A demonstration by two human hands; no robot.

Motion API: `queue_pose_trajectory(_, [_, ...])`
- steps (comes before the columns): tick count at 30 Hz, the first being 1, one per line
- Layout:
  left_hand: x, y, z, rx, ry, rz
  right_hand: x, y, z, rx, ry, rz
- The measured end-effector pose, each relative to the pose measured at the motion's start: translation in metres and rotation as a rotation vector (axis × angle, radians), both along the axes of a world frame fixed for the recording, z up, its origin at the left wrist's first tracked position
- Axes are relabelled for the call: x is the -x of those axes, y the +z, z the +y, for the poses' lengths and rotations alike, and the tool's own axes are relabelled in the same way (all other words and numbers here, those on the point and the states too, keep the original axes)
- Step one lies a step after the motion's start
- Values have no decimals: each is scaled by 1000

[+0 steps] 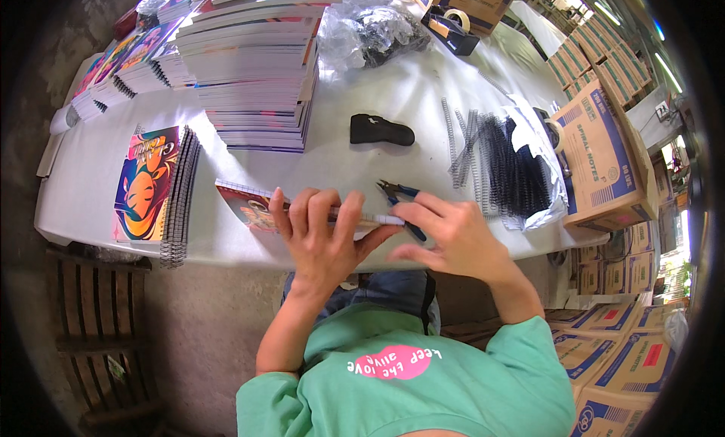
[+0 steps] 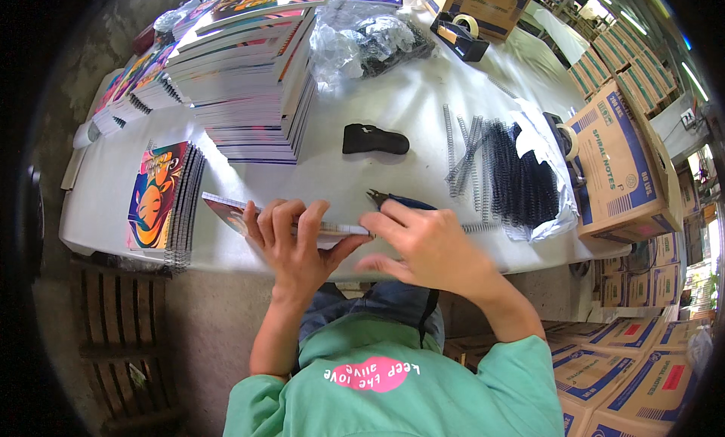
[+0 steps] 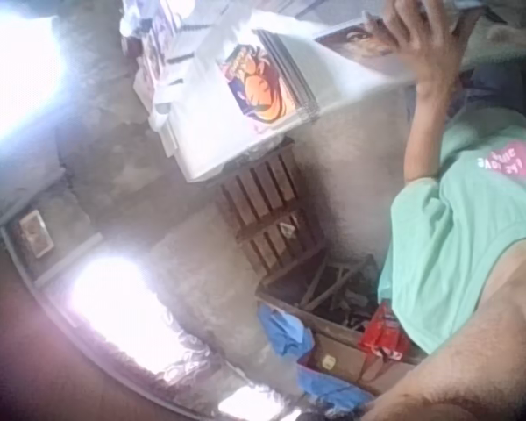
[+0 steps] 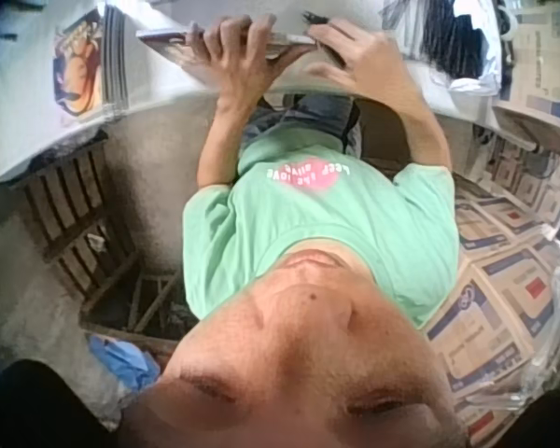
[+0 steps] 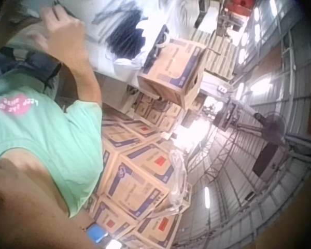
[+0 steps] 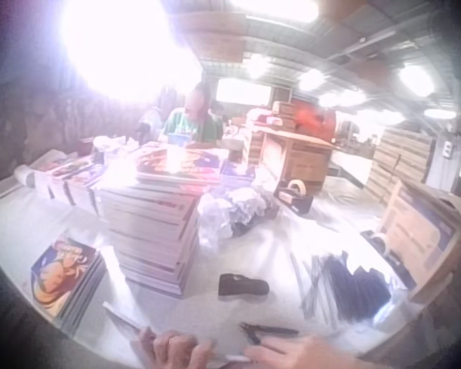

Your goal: The person trims excess wire and crimps the ends of spiral notebook bindings using pliers and a specialized manual tool.

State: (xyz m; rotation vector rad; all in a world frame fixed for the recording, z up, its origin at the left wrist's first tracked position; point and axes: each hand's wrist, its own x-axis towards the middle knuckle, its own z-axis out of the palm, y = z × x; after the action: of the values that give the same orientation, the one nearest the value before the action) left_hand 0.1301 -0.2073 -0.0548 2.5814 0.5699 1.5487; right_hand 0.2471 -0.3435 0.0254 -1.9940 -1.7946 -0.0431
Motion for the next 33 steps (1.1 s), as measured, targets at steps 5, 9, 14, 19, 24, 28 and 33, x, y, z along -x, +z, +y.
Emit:
queue_pose_trajectory(5, [24,6,17,5,4,113,-7,-21,4,-48,31,56])
queue_pose_trajectory(9, [25,1,15,8,21,78,7,-13,7,-203,-118,229])
queue_pose_trajectory(14, [19,-1,12,6,47,36,-7,-19,-9,-235,-47,306])
queue_pose_trajectory(19, [18,4,13,70,9,42,-30,-3,-1,210,93,734])
queue_pose_trajectory(24, [19,9,19,148,-100,60,-77,4,28,546,333,735])
queue_pose_trajectory(28, [25,5,28,114,-225,27,-128,-74,69,152,53,30])
queue_pose_trajectory(33, [20,6,16,120,-122,22,-144,-134,81,-22,-157,-52])
